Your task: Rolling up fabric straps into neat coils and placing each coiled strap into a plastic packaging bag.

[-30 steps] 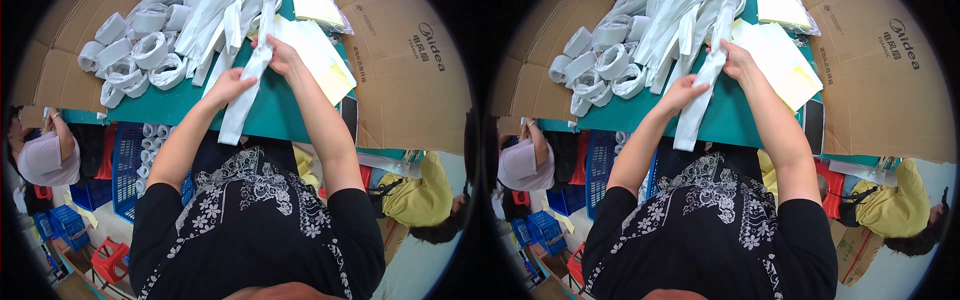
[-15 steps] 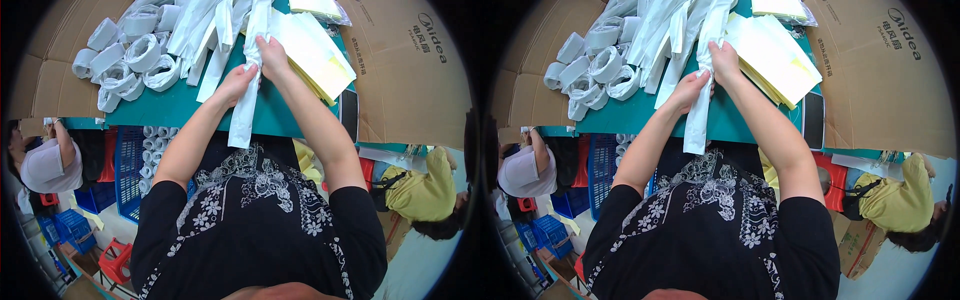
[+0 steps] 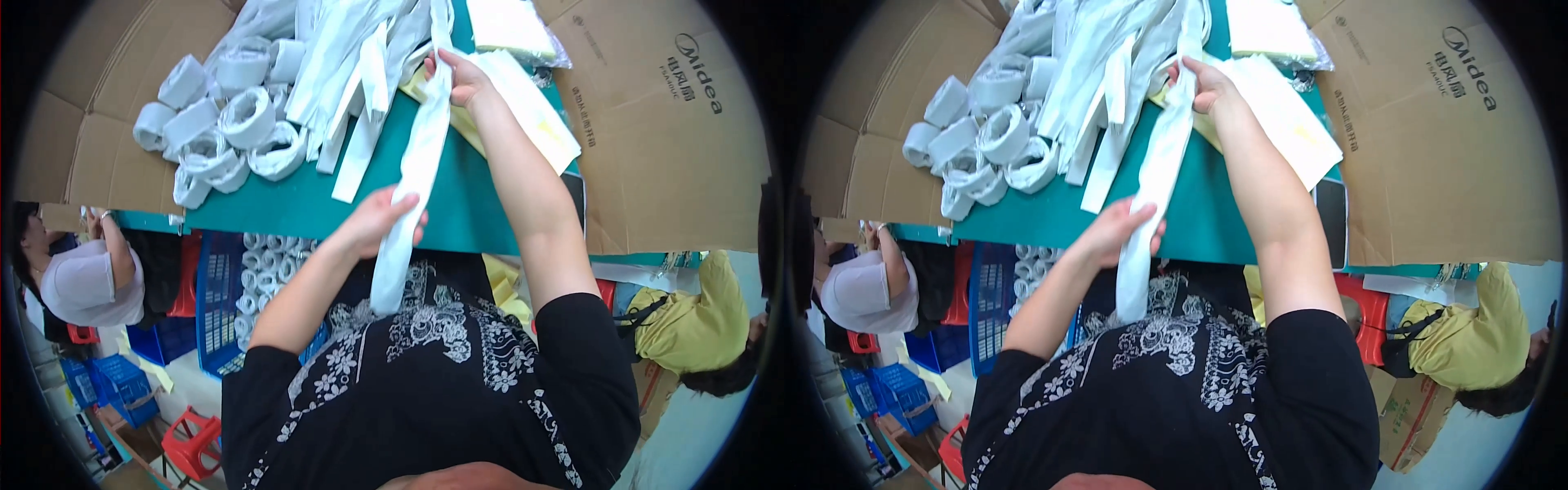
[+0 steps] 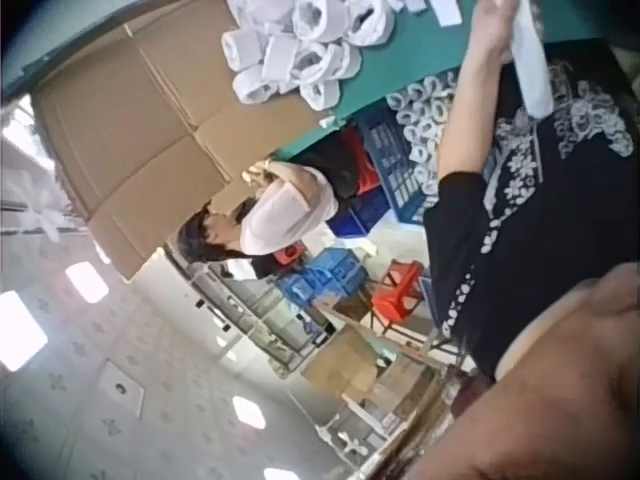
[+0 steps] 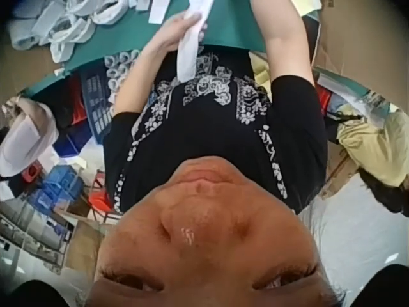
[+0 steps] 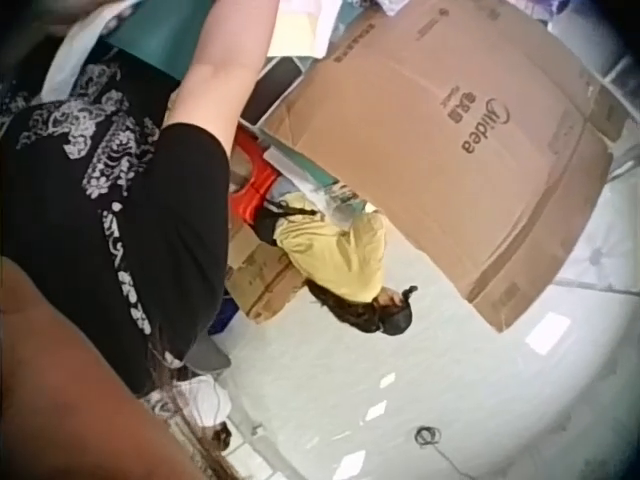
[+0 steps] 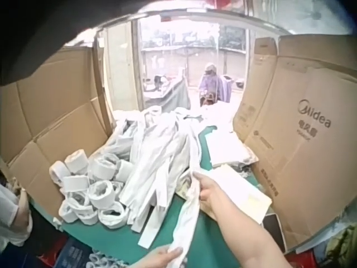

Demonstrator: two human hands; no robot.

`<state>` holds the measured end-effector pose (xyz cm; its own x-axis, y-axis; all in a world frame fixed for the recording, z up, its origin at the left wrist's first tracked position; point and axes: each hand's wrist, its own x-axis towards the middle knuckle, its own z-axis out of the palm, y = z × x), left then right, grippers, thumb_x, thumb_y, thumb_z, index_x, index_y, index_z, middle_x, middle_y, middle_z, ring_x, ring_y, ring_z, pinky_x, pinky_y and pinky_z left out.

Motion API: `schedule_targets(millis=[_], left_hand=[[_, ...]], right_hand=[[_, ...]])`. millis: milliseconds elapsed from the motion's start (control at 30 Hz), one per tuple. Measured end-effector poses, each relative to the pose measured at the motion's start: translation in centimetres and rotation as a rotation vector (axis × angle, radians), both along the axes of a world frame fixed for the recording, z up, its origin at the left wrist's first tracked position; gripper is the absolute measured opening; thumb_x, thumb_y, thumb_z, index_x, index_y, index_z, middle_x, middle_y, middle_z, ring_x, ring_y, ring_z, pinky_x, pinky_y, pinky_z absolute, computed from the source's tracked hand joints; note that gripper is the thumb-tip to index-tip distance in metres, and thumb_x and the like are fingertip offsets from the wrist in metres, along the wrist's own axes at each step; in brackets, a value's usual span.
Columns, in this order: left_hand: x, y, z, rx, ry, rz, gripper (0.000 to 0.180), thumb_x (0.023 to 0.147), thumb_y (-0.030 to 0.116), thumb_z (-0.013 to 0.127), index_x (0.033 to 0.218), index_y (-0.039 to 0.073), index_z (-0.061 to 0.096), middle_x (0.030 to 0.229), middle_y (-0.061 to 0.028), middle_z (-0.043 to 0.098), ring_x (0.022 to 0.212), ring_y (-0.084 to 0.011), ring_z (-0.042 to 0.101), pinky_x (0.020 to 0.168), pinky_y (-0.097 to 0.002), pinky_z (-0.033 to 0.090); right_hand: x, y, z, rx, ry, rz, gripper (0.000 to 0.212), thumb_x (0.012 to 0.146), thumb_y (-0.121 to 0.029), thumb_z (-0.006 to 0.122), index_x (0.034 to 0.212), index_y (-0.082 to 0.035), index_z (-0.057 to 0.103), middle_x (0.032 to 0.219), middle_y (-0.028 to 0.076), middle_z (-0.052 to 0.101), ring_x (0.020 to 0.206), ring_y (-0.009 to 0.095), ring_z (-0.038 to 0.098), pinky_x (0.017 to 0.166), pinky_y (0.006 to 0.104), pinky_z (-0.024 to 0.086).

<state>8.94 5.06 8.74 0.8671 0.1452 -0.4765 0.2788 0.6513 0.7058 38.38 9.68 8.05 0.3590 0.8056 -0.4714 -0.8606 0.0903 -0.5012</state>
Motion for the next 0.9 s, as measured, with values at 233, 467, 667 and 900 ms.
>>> schedule_targets(millis=[233,467,667,900], left_hand=[[-12.0,0.9,1.1,0.245,0.169,-0.04,0.019,0.089,0.021,0.055,0.094,0.003,0.052,0.07,-0.0037,0.055,0.056,-0.0115,0.053,0.05,-0.024,0.043],[-19.9,0.5,0.2,0.097,0.132,0.046,0.022,0.089,0.02,0.056,0.1,0.002,0.049,0.071,-0.0025,0.054,0.056,-0.009,0.049,0.052,-0.0223,0.041],[-11.2,2.3,0.7,0.174,-0.057,0.03,0.028,0.09,0.026,0.054,0.103,0.003,0.048,0.069,-0.0048,0.053,0.055,-0.012,0.05,0.052,-0.0244,0.042],[11.5,5.7,3.3,-0.07,-0.141,0.019,0.026,0.096,0.023,0.041,0.105,0.0,0.048,0.086,-0.01,0.058,0.069,-0.0182,0.058,0.064,-0.0287,0.05]], right_hand=[[5.0,3.1,3.5,0.03,0.081,-0.135,0.022,0.093,-0.022,0.05,0.101,-0.004,0.059,0.093,0.009,0.062,0.086,0.023,0.061,0.084,0.0419,0.049],[9.6,7.5,8.6,0.065,-0.198,-0.233,0.022,0.089,-0.02,0.056,0.101,-0.002,0.056,0.1,0.012,0.06,0.095,0.024,0.057,0.092,0.0475,0.042],[26.7,8.8,13.4,0.014,-1.129,-0.27,0.057,0.085,-0.043,0.056,0.12,0.001,0.051,0.105,0.016,0.063,0.085,0.027,0.062,0.072,0.0407,0.05],[25.5,-0.4,19.1,-0.674,-1.441,-0.071,0.052,0.086,-0.043,0.055,0.116,-0.001,0.054,0.1,0.016,0.064,0.083,0.029,0.063,0.078,0.0428,0.051]])
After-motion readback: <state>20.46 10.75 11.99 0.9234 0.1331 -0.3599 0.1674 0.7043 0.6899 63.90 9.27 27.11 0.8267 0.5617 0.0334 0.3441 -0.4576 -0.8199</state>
